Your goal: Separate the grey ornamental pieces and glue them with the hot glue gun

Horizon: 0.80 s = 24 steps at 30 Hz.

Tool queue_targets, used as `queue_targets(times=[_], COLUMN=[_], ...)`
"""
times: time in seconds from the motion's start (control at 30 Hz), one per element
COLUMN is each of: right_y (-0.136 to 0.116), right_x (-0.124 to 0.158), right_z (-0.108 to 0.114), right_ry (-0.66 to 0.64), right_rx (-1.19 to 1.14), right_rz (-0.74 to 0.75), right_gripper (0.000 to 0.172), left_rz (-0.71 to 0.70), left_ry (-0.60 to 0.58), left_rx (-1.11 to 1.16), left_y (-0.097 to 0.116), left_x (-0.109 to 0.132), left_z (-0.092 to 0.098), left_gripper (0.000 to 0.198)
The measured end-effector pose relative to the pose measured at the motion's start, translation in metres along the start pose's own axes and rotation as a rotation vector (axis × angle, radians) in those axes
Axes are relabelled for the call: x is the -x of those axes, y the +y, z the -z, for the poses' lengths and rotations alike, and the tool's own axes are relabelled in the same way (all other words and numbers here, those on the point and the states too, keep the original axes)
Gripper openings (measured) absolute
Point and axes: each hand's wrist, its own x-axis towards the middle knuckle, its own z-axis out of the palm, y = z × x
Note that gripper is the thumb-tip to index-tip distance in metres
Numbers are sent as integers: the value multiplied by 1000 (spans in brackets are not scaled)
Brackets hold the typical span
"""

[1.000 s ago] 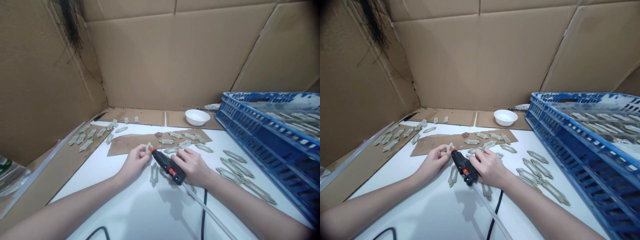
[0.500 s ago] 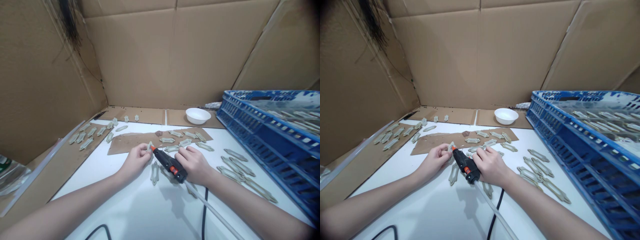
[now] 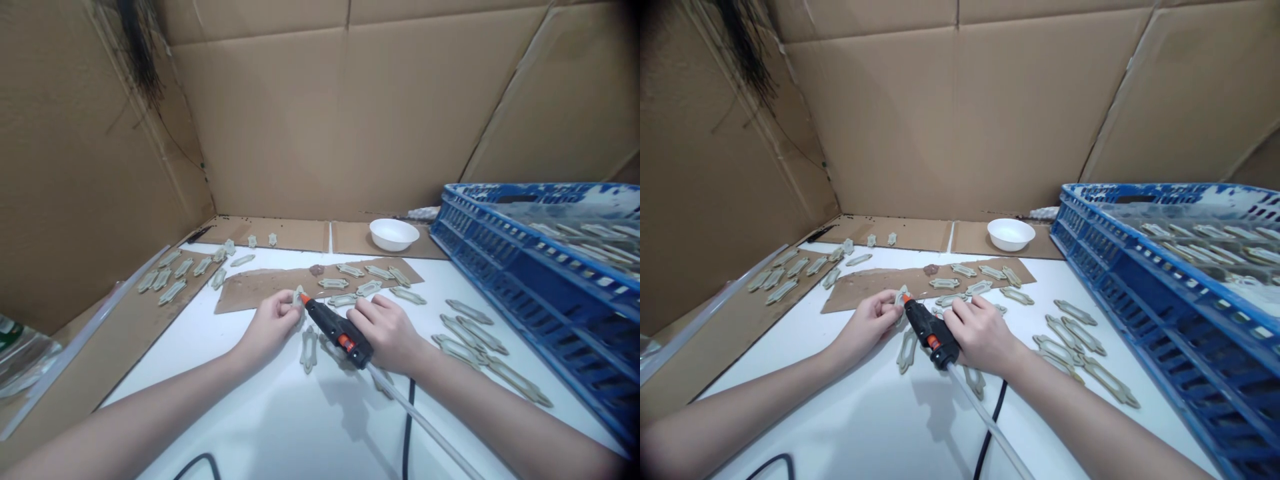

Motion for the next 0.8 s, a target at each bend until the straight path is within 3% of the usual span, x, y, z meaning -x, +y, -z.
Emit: queue_targets(times=[0.2, 0.33, 0.4, 0.5, 0.63, 0.7, 0.8], right_y=[2, 5, 5, 5, 10, 12, 14], right_x=[0, 2, 1, -4, -13, -14, -13], right_z=[1, -2, -2, 4, 11, 10, 7], right_ry=[-23, -74, -90, -117, -275, -298, -275], right_rx=[-21, -74, -176, -453, -894, -1049, -1148], right_rz=[-30, -120, -254, -572, -1009, -1099, -1117], right_gripper=[23, 20, 19, 26, 41, 46, 49], left_rz=[16, -23, -69, -146, -162, -147, -190], left_ry=[3, 152, 271, 399, 418, 387, 407], left_rx=[30, -23, -16, 43, 72, 74, -21], left_y=[3, 3, 2, 0, -2, -4, -4], left_x=[2, 2, 0, -3, -7, -7, -8], left_z=[-1, 2, 4, 8, 9, 9, 10], left_gripper=[15, 15, 17, 18, 21, 22, 23])
